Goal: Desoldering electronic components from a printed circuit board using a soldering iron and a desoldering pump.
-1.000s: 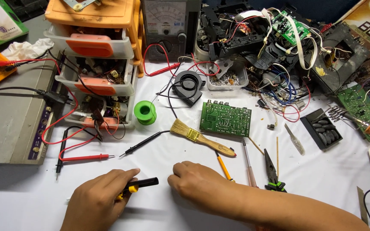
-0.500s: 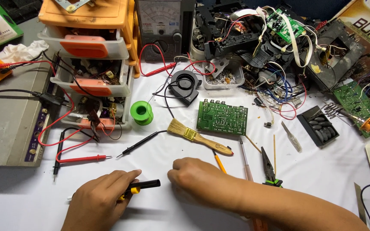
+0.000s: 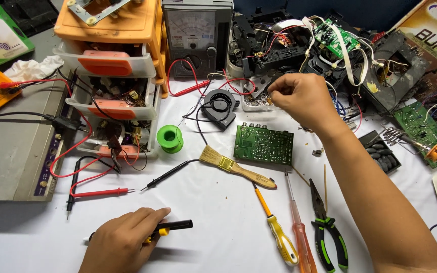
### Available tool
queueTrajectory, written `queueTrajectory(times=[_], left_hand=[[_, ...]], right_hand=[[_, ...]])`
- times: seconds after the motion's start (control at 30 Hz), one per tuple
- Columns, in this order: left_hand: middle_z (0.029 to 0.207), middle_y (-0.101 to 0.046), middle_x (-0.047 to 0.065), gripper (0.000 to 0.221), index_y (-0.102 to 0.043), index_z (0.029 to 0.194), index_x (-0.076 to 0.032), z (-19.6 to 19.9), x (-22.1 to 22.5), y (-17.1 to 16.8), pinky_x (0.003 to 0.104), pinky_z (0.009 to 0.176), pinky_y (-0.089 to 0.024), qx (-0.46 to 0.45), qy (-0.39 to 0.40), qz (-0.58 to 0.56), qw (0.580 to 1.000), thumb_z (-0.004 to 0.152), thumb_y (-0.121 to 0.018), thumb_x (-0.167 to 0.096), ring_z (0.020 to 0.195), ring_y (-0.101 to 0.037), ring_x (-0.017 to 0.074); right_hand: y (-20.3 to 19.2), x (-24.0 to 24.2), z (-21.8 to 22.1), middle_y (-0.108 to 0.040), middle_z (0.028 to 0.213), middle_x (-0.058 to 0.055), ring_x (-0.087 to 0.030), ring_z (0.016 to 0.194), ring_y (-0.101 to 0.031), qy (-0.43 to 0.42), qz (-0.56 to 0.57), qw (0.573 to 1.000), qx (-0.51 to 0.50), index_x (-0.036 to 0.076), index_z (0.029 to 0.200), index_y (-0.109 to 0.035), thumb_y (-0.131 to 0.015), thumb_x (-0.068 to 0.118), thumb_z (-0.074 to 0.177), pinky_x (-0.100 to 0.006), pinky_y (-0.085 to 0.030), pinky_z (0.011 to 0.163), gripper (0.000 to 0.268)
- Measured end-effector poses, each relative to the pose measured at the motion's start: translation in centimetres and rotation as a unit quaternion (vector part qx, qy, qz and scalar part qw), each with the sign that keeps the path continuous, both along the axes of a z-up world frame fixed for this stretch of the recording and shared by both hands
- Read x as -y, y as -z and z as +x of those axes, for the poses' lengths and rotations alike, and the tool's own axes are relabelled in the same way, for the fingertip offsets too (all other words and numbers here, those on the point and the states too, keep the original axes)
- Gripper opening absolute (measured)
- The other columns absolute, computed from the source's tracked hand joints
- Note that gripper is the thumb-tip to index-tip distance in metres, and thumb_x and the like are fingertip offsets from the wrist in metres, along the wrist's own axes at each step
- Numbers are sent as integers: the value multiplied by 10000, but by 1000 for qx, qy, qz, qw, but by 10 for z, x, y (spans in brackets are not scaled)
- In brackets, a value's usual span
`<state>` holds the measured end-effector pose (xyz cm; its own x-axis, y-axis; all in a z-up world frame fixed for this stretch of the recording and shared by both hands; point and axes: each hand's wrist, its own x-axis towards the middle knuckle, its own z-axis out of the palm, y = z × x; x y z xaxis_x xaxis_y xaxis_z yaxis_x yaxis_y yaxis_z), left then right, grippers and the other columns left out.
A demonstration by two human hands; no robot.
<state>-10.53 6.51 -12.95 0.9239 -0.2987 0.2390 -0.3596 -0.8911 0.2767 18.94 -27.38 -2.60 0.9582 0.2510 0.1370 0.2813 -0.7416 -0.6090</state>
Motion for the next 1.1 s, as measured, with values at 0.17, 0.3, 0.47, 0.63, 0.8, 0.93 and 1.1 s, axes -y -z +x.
queueTrajectory(times=[0.17, 0.3, 0.47, 0.63, 0.8, 0.93, 1.1], left_hand=[[987, -693, -80, 525, -681, 1241, -231, 3, 3, -5, 369, 530, -530, 4, -2, 1, 1000, 732, -713, -107, 658, -653, 193], [1014, -686, -82, 564, -683, 1250, -234, 4, 1, -4, 365, 528, -532, 7, 2, 6, 1000, 703, -721, -102, 665, -657, 189], [1056, -687, -61, 539, -693, 1235, -224, 12, 4, -15, 380, 522, -527, 16, 22, 10, 1000, 717, -686, -78, 627, -648, 223], [1051, -682, -26, 585, -682, 1232, -202, 24, 13, -22, 410, 494, -511, 10, 62, 22, 998, 664, -722, -70, 658, -653, 243], [1119, -656, -9, 572, -655, 1286, -186, 34, 28, -22, 433, 477, -509, -30, 105, 42, 993, 721, -743, -154, 604, -658, 280], [1259, -669, 1, 531, -653, 1274, -187, 30, 34, -16, 450, 487, -559, -44, 100, 36, 993, 747, -720, -160, 689, -713, 279], [1331, -637, -29, 494, -648, 1185, -212, 22, 35, -17, 462, 455, -576, -45, 80, 33, 995, 708, -766, -157, 707, -724, 262]], right_hand=[[9, 2, 14, -778, 815, -29, -90, 542, -585, 14, -32, 999, -15, 139, 983, -830, -664, 123, 875, -260, -489, 500, 199], [15, 12, 17, -804, 939, -44, -131, 763, -712, -24, -62, 996, 51, 129, 1023, -833, -651, 115, 904, -286, -554, 727, 218], [9, 29, -13, -791, 1017, -123, -219, 856, -745, -136, -93, 977, 133, 42, 1084, -792, -724, 108, 946, -351, -595, 811, 167], [17, 30, -70, -770, 1090, -128, -292, 992, -716, -218, -153, 953, 142, 47, 1138, -764, -747, 203, 902, -454, -574, 917, 284], [40, 7, -131, -714, 828, -44, -313, 716, -679, -227, -219, 940, 131, 134, 1019, -766, -716, 372, 919, -483, -557, 574, 263], [49, -6, -140, -642, 862, -59, -336, 793, -652, -215, -306, 927, 5, 146, 928, -634, -623, 422, 988, -540, -553, 612, 282], [54, -7, -138, -548, 677, -69, -322, 521, -554, -240, -200, 942, 121, 94, 726, -584, -612, 202, 983, -489, -479, 466, 280]])
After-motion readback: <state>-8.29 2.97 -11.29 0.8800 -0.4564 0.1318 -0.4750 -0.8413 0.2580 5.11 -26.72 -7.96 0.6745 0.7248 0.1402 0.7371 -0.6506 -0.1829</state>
